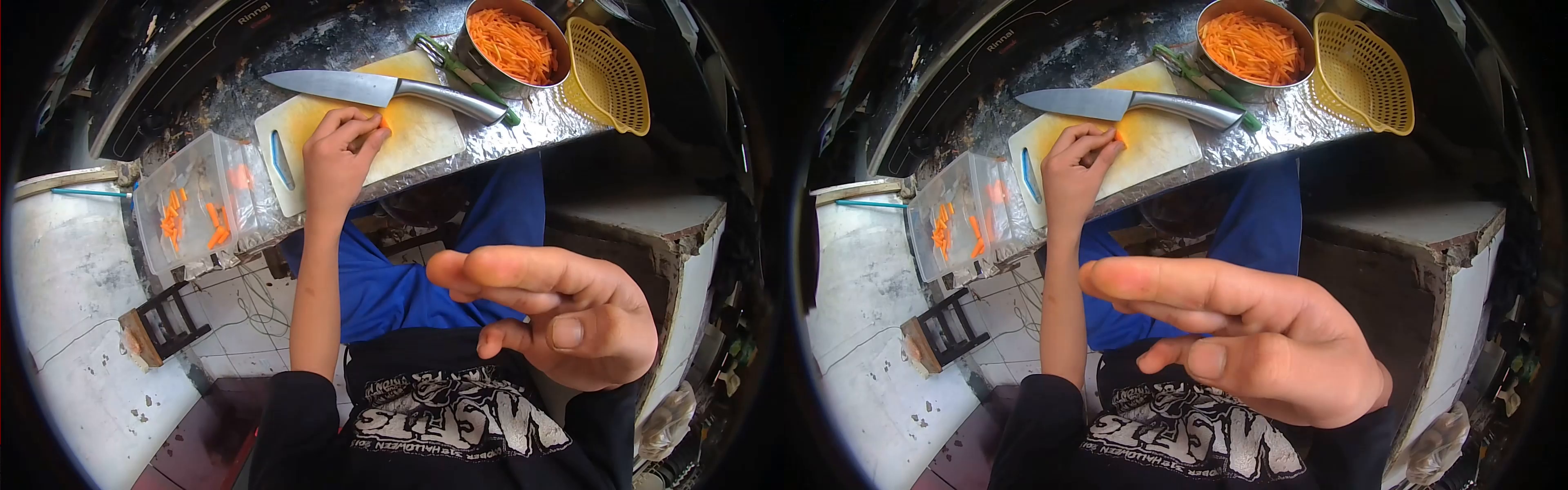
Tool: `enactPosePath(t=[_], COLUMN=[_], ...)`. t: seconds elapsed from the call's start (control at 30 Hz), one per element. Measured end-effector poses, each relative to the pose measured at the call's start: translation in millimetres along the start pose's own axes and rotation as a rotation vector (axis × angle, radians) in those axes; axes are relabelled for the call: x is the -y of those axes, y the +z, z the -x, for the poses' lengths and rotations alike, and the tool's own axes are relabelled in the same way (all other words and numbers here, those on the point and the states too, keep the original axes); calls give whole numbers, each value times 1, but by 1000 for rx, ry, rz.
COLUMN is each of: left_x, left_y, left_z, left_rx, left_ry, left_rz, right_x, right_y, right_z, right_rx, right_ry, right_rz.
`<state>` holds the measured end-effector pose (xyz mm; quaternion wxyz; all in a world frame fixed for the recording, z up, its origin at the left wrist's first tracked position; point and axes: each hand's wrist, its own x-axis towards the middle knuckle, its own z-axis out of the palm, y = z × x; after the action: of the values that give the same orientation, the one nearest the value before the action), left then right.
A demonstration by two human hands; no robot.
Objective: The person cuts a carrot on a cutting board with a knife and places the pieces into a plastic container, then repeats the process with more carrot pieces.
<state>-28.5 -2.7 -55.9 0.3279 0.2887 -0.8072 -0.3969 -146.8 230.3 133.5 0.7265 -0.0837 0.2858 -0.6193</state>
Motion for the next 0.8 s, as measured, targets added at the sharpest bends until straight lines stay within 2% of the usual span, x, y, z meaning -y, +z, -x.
enactPosePath(t=[0.63,0.7,0.73,0.8], left_x=[2,3,3,4], left_y=[2,2,2,2], left_z=[1,1,0,1], left_rx=[-15,-20,-22,-16], left_ry=[10,3,2,-10], left_rz=[-4,37,32,51], right_x=[-2,7,-5,-11], right_y=[2,5,0,9], right_z=[3,9,2,0], right_rx=[-38,14,160,266], right_ry=[-40,-4,-235,-467], right_rz=[-27,277,267,292])
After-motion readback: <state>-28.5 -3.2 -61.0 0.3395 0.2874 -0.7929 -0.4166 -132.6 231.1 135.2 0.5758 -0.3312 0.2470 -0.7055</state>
